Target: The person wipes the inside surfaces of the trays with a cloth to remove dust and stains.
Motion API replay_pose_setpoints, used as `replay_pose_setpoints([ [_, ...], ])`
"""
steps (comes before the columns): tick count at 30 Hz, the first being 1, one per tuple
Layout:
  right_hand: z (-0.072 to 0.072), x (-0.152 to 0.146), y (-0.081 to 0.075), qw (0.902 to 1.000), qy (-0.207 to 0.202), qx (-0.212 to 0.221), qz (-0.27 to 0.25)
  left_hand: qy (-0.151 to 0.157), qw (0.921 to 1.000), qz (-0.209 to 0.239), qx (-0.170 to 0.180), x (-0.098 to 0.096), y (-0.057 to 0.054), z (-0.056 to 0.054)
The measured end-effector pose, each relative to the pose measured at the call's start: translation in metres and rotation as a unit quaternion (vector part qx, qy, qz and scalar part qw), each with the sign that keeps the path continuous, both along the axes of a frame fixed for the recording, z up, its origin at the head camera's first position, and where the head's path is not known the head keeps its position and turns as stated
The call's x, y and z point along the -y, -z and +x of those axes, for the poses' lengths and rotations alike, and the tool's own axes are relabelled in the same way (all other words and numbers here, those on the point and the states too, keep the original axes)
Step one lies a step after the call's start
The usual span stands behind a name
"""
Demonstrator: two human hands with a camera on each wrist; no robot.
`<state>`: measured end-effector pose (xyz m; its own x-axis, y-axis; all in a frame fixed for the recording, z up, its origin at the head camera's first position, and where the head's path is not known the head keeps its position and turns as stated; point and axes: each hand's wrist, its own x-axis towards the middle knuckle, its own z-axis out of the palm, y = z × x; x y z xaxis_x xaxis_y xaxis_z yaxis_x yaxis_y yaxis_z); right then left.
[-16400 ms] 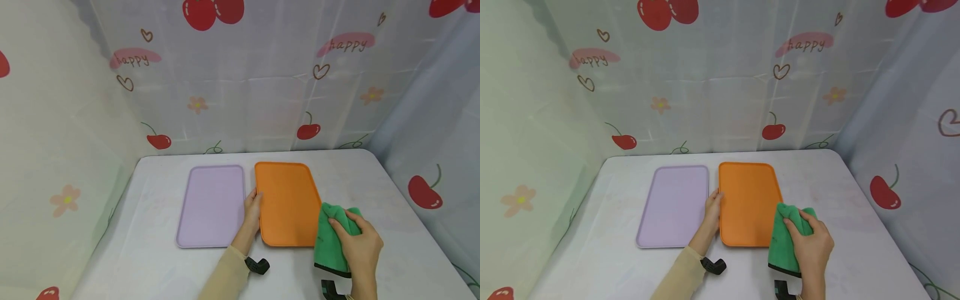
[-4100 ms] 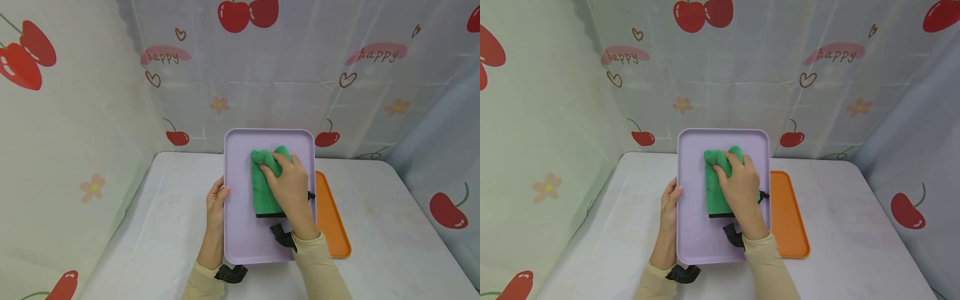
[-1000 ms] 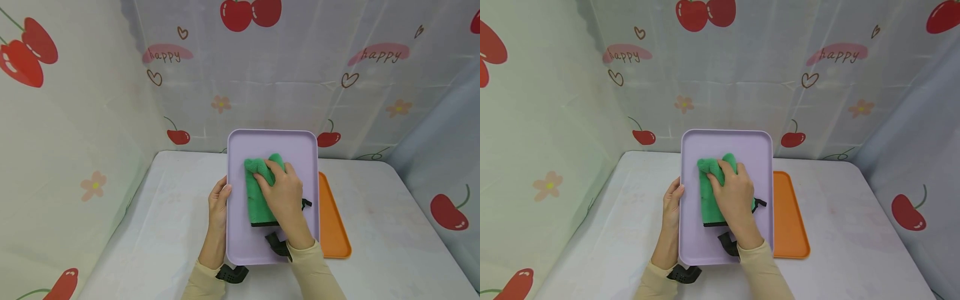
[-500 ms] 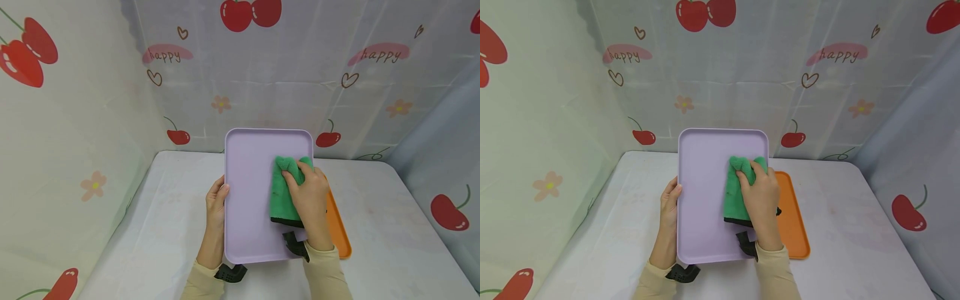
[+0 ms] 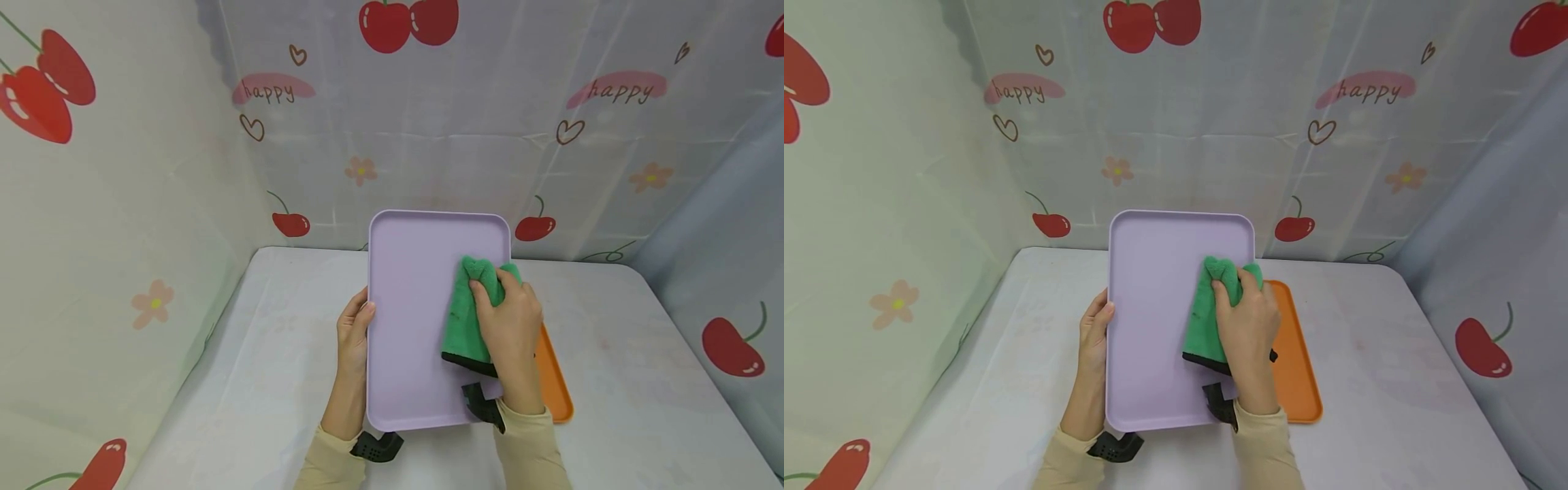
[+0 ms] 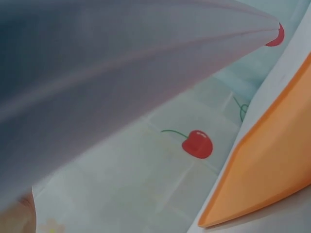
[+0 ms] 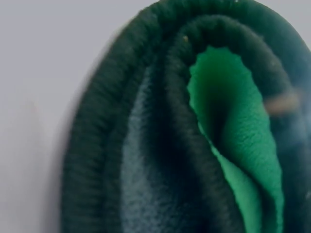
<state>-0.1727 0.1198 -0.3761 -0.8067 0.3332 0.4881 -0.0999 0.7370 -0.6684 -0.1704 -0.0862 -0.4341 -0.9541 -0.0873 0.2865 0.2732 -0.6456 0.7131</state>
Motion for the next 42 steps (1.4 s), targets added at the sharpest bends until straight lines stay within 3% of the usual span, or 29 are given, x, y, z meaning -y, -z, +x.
replay_pose_setpoints([
  [9,0.003,0.019,0.001,0.9996,-0.007,-0.017,0.023,0.003,0.9998,0.007,0.017,-0.001,0.0,0.001],
  [20,0.01,0.058,-0.002,0.9936,-0.073,-0.068,0.053,-0.001,0.9997,0.004,0.023,-0.004,0.0,0.001],
  [30,0.016,0.084,-0.004,0.9796,-0.134,-0.107,0.104,0.001,0.9998,-0.007,0.019,-0.006,0.001,0.0],
  [42,0.017,0.089,-0.002,0.9769,-0.141,-0.117,0.11,-0.001,0.9995,-0.011,0.031,-0.005,0.0,0.001],
])
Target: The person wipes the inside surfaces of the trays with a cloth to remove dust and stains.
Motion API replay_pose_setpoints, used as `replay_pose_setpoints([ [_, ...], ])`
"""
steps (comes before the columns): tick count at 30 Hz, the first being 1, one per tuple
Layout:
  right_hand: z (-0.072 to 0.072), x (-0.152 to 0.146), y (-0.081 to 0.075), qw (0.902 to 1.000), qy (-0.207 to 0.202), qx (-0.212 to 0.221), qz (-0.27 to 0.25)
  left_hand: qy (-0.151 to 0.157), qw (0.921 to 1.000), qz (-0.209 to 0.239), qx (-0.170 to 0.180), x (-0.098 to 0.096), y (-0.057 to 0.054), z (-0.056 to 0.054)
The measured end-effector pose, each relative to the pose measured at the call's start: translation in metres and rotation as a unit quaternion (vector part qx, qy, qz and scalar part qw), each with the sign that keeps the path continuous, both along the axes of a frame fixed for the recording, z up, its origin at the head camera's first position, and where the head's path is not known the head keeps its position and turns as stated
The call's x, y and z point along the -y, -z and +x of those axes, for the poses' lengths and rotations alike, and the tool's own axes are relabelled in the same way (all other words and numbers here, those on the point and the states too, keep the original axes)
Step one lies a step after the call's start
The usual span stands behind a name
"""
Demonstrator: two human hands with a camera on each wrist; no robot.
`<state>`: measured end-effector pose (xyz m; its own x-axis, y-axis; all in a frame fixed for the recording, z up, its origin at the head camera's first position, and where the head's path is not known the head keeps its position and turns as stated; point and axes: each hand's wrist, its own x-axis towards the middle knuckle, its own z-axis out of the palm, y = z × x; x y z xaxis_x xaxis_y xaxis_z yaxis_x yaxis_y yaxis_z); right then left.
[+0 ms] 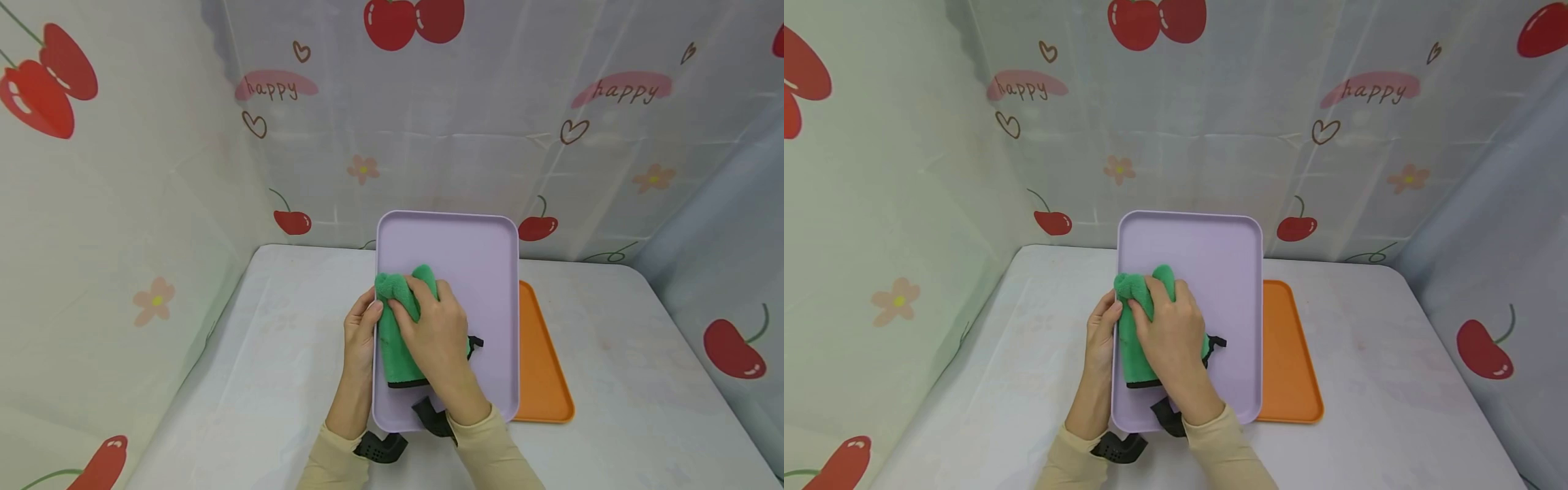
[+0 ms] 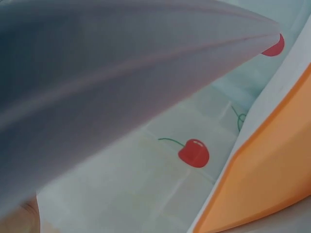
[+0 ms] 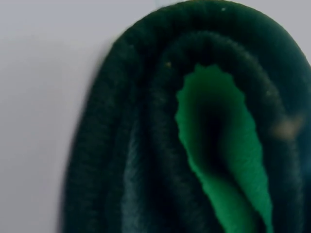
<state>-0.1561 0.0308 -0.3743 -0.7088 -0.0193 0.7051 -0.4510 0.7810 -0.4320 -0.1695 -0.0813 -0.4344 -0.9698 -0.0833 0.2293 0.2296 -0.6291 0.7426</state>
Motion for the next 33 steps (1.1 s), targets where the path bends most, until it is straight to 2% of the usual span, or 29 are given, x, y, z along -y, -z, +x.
replay_pose_setpoints([
  [11,-0.002,-0.011,-0.001,0.9995,-0.016,0.018,-0.021,0.009,0.9997,0.02,-0.013,0.0,-0.001,0.001],
  [19,-0.003,-0.026,0.001,0.9988,0.002,0.033,-0.035,0.002,0.9998,0.021,-0.006,0.002,0.0,0.0],
  [25,-0.003,-0.042,0.001,0.9956,0.026,0.07,-0.057,0.004,0.9997,0.024,-0.007,0.005,-0.001,0.0],
  [33,-0.008,-0.075,0.004,0.9839,0.056,0.131,-0.107,-0.005,0.9997,0.024,0.002,0.007,-0.003,0.0],
])
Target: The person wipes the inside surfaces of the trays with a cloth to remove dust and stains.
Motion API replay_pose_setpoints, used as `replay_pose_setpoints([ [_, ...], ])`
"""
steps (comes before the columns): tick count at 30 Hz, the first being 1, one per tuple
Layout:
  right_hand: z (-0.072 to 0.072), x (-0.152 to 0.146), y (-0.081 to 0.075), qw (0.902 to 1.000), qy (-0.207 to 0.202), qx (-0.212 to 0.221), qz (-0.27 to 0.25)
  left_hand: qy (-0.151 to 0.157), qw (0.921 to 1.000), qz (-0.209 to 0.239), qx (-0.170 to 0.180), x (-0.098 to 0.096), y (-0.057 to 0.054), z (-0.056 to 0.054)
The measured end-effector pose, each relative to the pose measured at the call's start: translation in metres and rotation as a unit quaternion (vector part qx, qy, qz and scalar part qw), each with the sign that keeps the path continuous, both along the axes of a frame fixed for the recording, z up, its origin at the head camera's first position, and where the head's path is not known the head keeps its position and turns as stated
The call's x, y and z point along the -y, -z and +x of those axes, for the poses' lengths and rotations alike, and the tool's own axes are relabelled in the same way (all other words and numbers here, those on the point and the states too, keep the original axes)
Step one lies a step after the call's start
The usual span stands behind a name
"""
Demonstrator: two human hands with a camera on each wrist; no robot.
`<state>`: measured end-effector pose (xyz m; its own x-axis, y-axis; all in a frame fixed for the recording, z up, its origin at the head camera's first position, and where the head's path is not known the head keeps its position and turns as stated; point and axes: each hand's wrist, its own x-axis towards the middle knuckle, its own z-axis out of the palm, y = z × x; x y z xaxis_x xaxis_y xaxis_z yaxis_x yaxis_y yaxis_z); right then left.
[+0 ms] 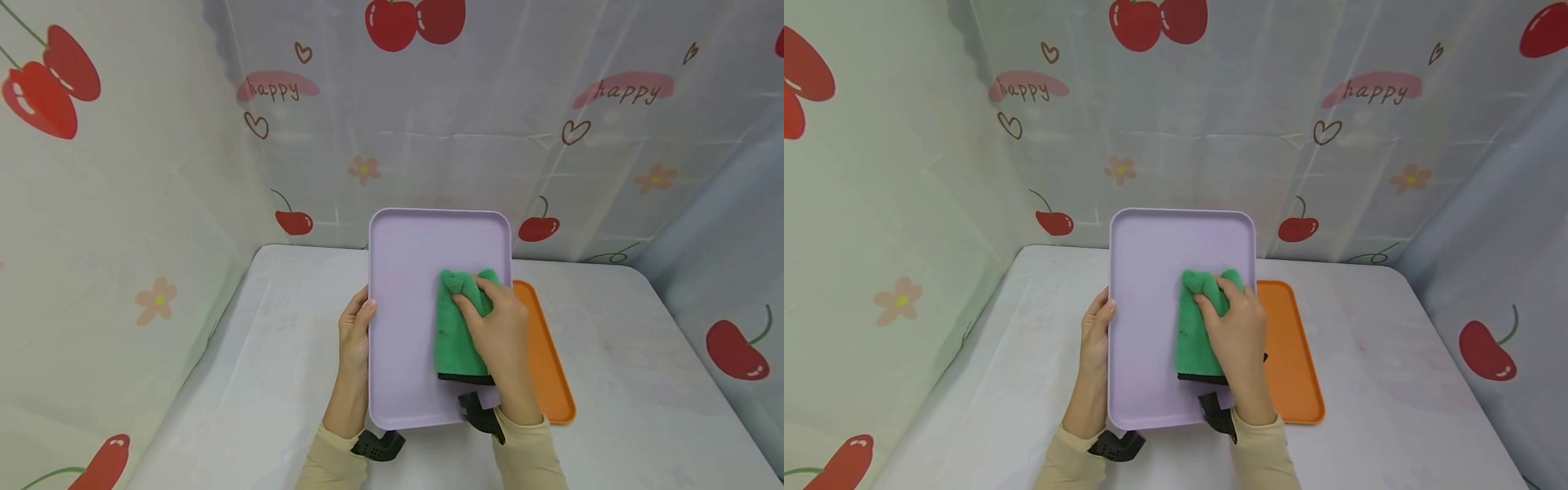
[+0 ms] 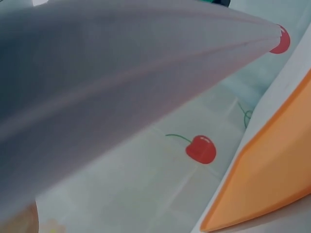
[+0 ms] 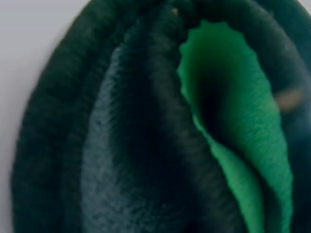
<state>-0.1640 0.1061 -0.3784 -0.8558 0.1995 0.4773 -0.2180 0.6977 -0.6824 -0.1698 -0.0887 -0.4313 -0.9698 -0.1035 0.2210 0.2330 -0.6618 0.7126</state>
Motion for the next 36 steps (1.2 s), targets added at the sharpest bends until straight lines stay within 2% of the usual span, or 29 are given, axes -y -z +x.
replay_pose_setpoints([
  [6,0.001,-0.018,0.0,0.9983,0.041,0.036,-0.019,0.007,0.9997,0.01,-0.021,0.001,0.0,0.0],
  [10,0.002,-0.022,0.0,0.9971,0.043,0.058,-0.023,0.015,0.9994,0.013,-0.028,-0.001,0.0,0.0],
  [13,0.002,-0.022,0.002,0.9972,0.042,0.057,-0.022,0.013,0.9995,0.011,-0.028,-0.002,0.001,0.0],
  [22,0.002,-0.017,0.009,0.9972,0.064,0.032,-0.023,0.011,0.9997,0.009,-0.022,-0.004,0.0,0.001],
  [30,0.001,-0.005,0.015,0.9962,0.087,-0.009,0.007,0.013,0.9997,0.009,-0.018,-0.003,0.0,0.001],
  [36,0.004,0.011,0.016,0.9951,0.079,-0.049,0.034,0.015,0.9997,0.013,-0.014,-0.004,0.001,0.001],
])
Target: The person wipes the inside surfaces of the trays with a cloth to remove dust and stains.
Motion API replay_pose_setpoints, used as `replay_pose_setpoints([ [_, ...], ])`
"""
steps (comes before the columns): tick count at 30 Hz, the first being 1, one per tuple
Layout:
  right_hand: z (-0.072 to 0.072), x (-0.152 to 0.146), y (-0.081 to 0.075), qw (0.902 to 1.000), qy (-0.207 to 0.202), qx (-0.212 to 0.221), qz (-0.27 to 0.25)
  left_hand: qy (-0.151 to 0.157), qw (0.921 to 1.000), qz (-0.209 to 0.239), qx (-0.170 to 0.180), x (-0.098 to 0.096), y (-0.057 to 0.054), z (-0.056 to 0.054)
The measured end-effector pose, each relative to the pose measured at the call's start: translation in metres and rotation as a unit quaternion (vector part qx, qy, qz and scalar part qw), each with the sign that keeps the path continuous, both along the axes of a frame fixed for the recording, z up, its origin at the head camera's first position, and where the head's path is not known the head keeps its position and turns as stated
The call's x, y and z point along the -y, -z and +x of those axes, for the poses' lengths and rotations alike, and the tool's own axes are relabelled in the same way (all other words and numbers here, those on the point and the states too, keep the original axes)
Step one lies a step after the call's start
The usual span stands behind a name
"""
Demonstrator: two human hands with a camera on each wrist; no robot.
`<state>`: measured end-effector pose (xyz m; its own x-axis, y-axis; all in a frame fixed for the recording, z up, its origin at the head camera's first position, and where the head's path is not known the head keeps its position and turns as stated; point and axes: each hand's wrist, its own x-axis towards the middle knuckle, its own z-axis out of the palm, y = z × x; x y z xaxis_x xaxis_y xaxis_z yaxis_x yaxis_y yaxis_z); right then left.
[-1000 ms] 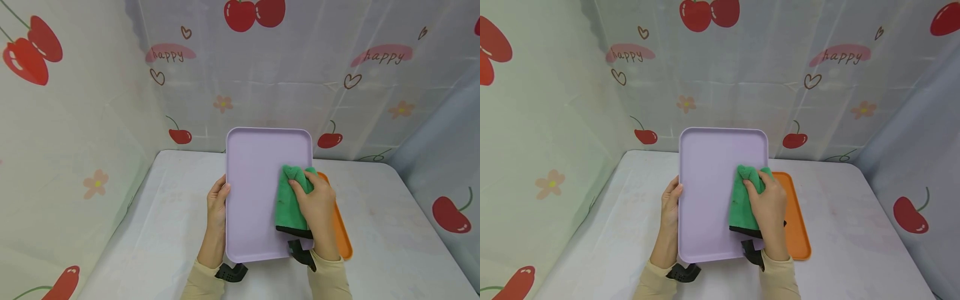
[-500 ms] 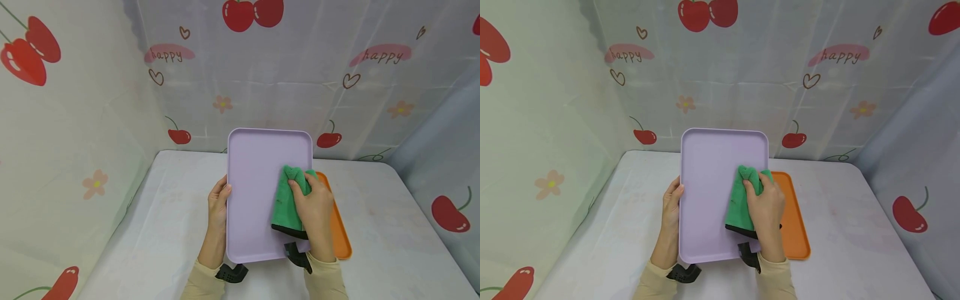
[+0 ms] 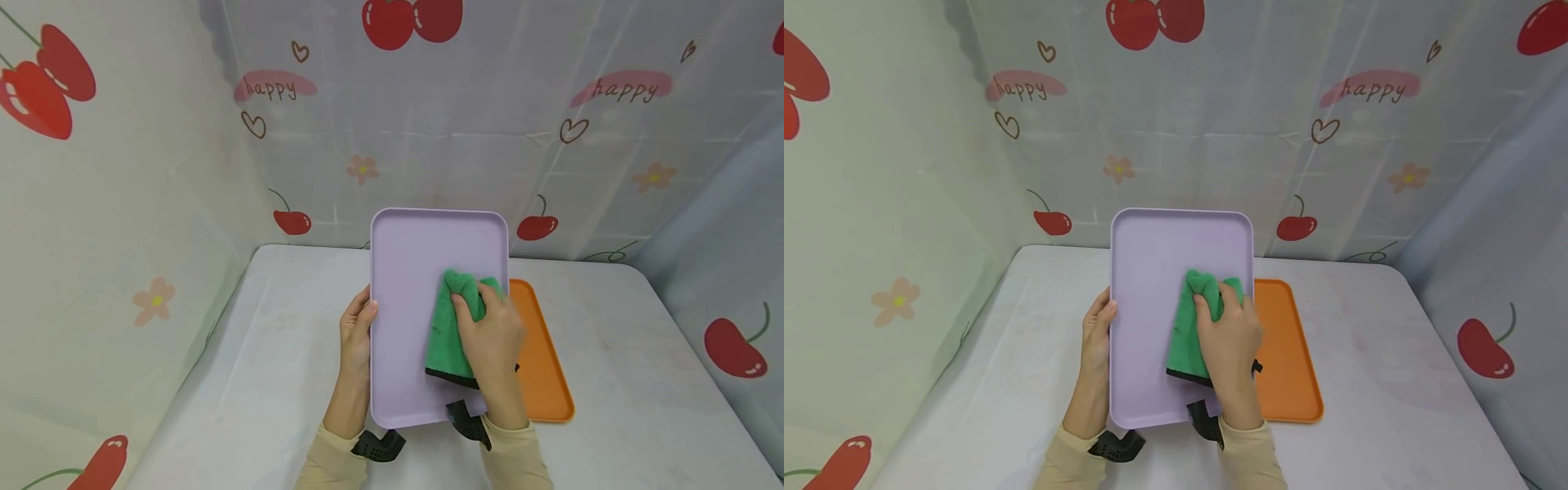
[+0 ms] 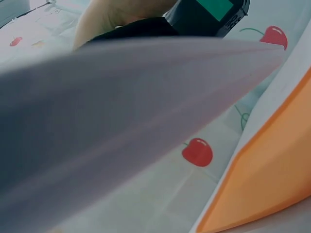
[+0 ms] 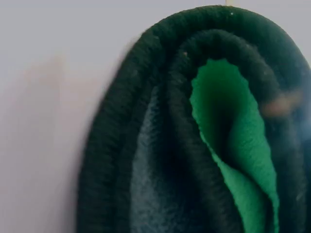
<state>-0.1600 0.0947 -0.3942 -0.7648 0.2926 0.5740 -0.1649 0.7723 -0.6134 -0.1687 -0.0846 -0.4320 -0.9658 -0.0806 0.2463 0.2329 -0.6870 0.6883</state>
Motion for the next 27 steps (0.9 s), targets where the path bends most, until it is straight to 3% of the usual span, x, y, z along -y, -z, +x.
replay_pose_setpoints([
  [17,0.015,0.056,-0.001,0.9919,-0.097,-0.082,0.012,-0.002,0.9999,0.001,-0.01,-0.003,0.002,-0.001],
  [27,0.021,0.071,-0.002,0.9895,-0.121,-0.078,0.013,0.008,0.9989,0.004,-0.045,-0.002,0.004,-0.001],
])
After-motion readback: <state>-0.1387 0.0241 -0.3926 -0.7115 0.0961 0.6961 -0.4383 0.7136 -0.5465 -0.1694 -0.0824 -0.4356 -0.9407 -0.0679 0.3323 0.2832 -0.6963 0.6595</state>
